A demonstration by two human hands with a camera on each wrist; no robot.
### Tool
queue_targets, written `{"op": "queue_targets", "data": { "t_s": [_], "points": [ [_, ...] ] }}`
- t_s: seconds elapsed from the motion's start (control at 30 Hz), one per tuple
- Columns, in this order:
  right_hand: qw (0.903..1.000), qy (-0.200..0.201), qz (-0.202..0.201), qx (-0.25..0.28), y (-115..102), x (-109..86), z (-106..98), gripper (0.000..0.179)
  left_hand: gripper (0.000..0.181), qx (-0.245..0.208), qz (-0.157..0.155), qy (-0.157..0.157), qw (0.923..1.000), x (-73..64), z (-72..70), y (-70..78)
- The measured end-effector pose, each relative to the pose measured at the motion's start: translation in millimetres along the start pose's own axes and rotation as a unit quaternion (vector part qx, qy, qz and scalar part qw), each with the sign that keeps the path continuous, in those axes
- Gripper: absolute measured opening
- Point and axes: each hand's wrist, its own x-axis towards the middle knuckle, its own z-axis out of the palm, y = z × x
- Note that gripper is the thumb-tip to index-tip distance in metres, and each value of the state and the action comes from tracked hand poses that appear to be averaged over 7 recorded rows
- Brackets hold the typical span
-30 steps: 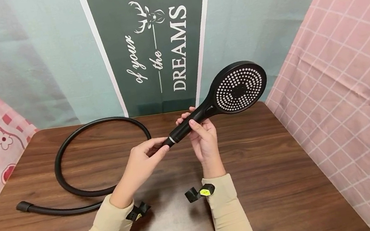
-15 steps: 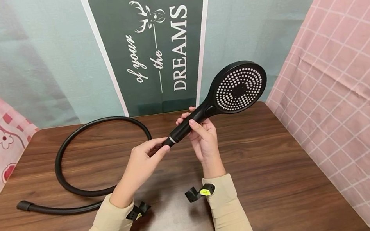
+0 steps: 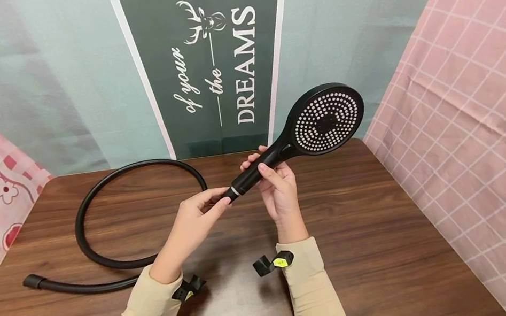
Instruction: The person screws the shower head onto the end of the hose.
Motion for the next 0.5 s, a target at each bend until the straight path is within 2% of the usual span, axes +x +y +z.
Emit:
{"op": "queue_targets", "data": {
  "t_s": [0.5],
  "points": [
    [1.0,0.001,0.003,0.0,0.2,-0.5,-0.7,0.024,0.026,0.012,0.015,0.013,0.9997,-0.7,1.2,0.6]
  ]
}}
